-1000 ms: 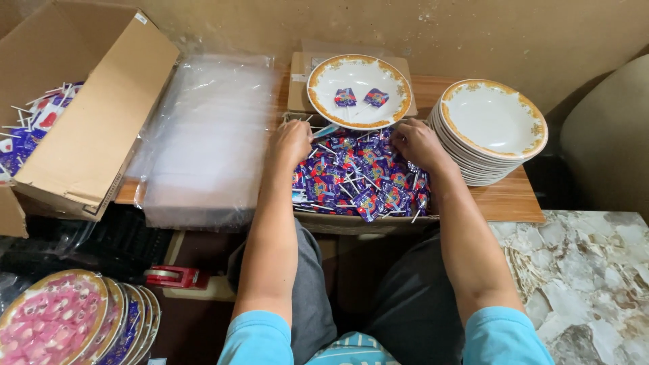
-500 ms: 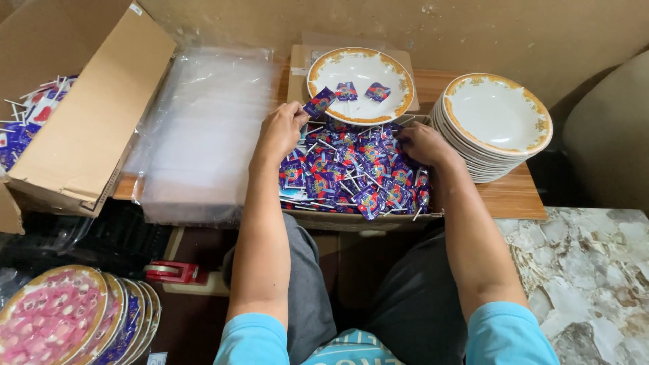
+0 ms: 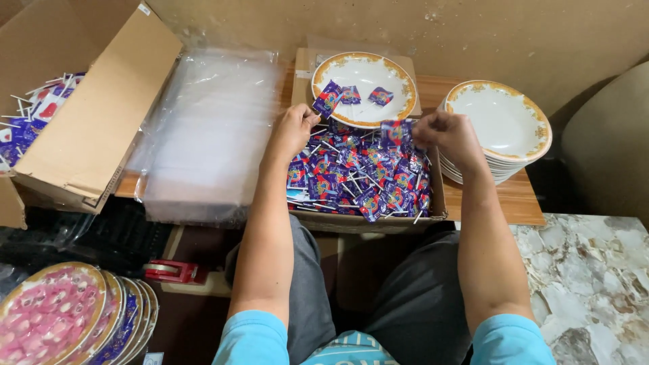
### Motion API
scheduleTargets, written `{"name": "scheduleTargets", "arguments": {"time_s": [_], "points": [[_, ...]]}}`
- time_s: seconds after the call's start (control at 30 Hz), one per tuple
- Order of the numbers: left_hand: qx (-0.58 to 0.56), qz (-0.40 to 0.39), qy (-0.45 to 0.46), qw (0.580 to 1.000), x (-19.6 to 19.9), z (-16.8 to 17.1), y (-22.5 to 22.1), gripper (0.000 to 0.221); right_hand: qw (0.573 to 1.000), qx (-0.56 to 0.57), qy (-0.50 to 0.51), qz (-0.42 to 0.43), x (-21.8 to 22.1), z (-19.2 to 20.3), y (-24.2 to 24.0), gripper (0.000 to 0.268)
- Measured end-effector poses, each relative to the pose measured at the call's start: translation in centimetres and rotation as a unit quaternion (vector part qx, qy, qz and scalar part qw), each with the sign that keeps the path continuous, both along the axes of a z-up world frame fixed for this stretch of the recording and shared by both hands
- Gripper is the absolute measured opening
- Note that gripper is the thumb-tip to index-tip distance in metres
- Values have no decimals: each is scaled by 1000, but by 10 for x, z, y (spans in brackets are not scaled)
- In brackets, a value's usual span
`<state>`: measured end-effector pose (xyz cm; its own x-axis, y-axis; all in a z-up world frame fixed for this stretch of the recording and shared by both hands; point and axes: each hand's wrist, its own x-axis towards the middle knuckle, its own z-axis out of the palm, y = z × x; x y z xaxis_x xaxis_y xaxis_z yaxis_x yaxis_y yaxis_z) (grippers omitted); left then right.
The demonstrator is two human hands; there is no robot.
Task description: Arranging lollipops in a circular pattern on a plate and then placing the plate into a plastic sleeve.
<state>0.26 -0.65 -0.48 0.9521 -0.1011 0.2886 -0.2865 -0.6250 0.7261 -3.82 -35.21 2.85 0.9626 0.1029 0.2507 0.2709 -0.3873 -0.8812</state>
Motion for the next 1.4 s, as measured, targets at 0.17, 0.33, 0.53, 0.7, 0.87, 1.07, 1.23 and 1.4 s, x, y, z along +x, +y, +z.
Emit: {"name": "scheduleTargets", "arguments": {"time_s": [0.17, 0.33, 0.53, 0.7, 0.87, 1.07, 1.23, 1.4], "points": [[28, -5, 8, 1000, 11, -13, 7, 13, 936, -336, 87, -55, 21, -24, -16, 24], [17, 12, -4, 1000, 5, -2, 8, 16, 864, -494, 77, -54, 37, -27, -32, 36], [-8, 62, -137, 989, 9, -3, -6, 16, 942, -310, -120, -47, 28, -1, 7, 19], [10, 78, -200, 977, 15, -10, -22, 13, 876, -424, -203, -110, 92, -46, 43, 11], [15, 91, -220, 971, 15, -13, -25, 10, 856, -448, -234, -106, 128, -76, 52, 9], [37, 103, -204, 973, 6, -7, -35, 12, 840, -456, -245, -165, 147, -90, 47, 11], [71, 47, -149, 985, 29, -27, -68, 17, 836, -405, -298, -220, 173, -109, 31, 7], [131, 37, -92, 986, 62, -36, -93, 18, 827, -384, -328, -245, 170, -105, 26, 3]]}}
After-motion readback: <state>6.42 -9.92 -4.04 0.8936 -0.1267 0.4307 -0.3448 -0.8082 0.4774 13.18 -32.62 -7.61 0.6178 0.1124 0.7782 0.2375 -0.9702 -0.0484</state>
